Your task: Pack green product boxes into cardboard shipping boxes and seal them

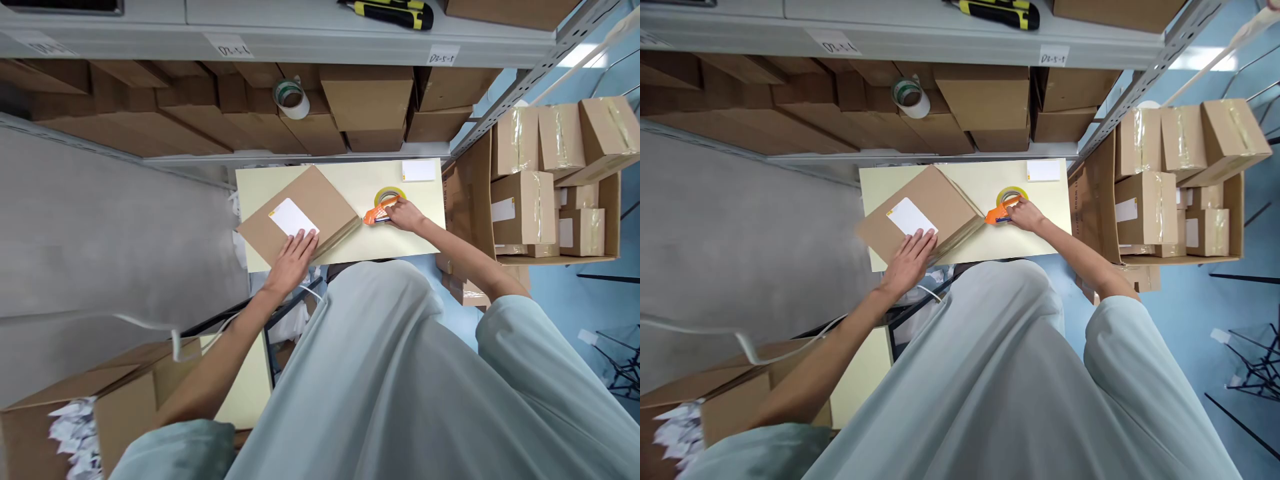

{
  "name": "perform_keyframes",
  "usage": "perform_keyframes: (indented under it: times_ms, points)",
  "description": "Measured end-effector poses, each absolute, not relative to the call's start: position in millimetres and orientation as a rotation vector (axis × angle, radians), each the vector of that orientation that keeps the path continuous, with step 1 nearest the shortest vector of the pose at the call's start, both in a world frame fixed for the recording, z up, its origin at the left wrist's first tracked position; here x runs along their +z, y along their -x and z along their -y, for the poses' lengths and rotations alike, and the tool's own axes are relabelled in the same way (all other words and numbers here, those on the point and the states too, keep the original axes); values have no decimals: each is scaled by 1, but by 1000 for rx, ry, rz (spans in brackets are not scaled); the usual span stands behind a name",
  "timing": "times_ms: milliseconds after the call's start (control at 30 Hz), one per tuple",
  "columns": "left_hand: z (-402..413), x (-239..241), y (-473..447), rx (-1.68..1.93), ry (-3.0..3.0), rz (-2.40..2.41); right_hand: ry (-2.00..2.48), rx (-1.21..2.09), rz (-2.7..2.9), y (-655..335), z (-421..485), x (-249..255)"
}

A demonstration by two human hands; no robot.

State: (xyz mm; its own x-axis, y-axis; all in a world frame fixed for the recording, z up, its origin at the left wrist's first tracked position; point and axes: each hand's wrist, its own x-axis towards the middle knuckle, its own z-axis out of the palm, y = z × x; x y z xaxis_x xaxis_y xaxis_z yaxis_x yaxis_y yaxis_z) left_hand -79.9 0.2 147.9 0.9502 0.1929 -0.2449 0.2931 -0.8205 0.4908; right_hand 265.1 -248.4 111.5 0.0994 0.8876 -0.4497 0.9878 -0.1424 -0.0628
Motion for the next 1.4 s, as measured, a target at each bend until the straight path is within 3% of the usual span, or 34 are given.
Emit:
perform_keyframes:
  times_ms: [133, 333, 667, 1400]
  points:
    - [18, 156, 23, -35, -2597, -436, -2152, -586, -1807, -255, 246, 107]
    - [53, 129, -76, 44, -2569, -480, -2143, -568, -1786, -253, 257, 116]
    - [57, 115, -47, 45, -2597, -224, -2097, -497, -1932, -277, 295, 136]
    - [70, 110, -49, 134, -2610, -195, -2658, -838, -1198, -192, 217, 171]
